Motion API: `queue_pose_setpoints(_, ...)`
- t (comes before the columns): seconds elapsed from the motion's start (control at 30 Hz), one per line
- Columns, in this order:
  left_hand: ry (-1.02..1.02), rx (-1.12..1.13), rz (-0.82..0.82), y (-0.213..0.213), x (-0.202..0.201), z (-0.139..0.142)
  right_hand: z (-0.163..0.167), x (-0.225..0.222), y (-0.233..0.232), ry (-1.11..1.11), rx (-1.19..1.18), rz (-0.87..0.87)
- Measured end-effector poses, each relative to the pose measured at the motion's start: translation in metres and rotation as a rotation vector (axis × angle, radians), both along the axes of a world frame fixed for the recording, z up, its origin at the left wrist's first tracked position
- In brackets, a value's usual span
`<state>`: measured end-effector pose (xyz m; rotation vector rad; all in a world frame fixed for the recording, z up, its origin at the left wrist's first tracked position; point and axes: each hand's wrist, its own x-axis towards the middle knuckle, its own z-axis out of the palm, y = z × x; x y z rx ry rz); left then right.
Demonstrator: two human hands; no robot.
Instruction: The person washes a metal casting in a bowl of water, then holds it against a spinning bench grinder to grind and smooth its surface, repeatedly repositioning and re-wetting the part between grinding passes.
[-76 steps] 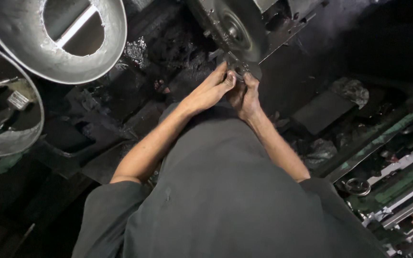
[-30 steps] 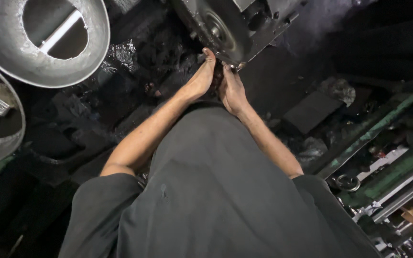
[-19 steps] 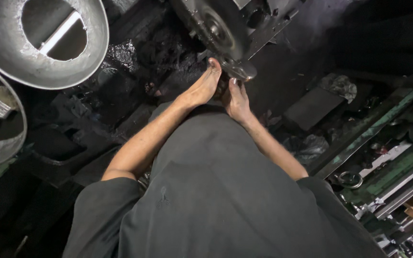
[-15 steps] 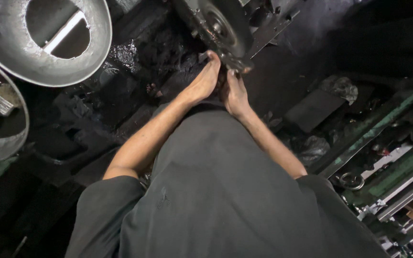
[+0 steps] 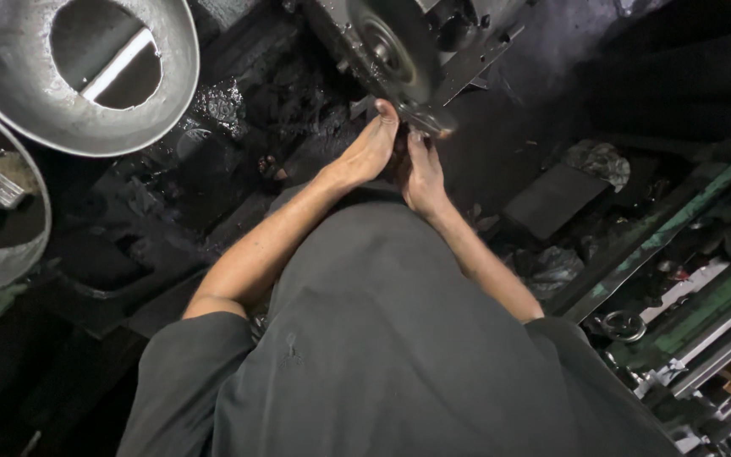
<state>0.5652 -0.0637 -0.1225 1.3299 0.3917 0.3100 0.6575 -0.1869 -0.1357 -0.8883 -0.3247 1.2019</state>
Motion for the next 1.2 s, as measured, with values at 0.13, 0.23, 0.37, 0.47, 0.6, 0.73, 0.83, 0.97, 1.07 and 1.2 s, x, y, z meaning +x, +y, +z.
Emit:
queue_pose_setpoints(0.13,0.044,-0.005,-0.010,-0.005,-0.003,-0.002,-0.002,-0.003,-0.006,-0.072,0.012,-0.034)
queue_pose_setpoints(0.23,0.101,-0.053,0.030,-0.003,-0.004,-0.008,-0.005,-0.002,0.003,-0.083,-0.034,0.001)
queue_pose_setpoints(0.37,0.113,-0.070,0.127,0.007,0.001,-0.016,0.000,-0.001,0.026,-0.003,-0.196,0.030)
queue_pose_setpoints(0.47,0.094,-0.042,0.121,0.010,0.006,-0.020,0.004,0.000,0.030,0.006,-0.136,0.047)
queue_pose_setpoints(0.6,0.005,-0.012,0.069,0.000,0.008,-0.023,-0.007,0.002,0.008,-0.103,-0.209,-0.019)
queue_pose_setpoints(0.73,-0.027,-0.016,0.028,-0.021,-0.001,-0.008,-0.015,0.001,-0.026,-0.103,-0.074,-0.059)
queue_pose_setpoints(0.83,-0.159,0.138,-0.007,-0.020,-0.020,0.014,0.012,0.004,-0.054,-0.649,-0.268,0.014)
queue_pose_setpoints(0.97,-0.436,0.401,-0.192,0.001,-0.038,0.049,0.068,0.031,-0.092,-0.157,-0.099,0.342)
queue_pose_setpoints(1.07,-0.466,0.415,-0.224,0.006,-0.036,0.069,0.074,0.040,-0.088,0.107,-0.035,0.304)
queue_pose_setpoints(1.2,-0.278,0.241,-0.063,-0.007,-0.035,0.075,0.055,0.030,-0.076,-0.027,-0.137,0.228)
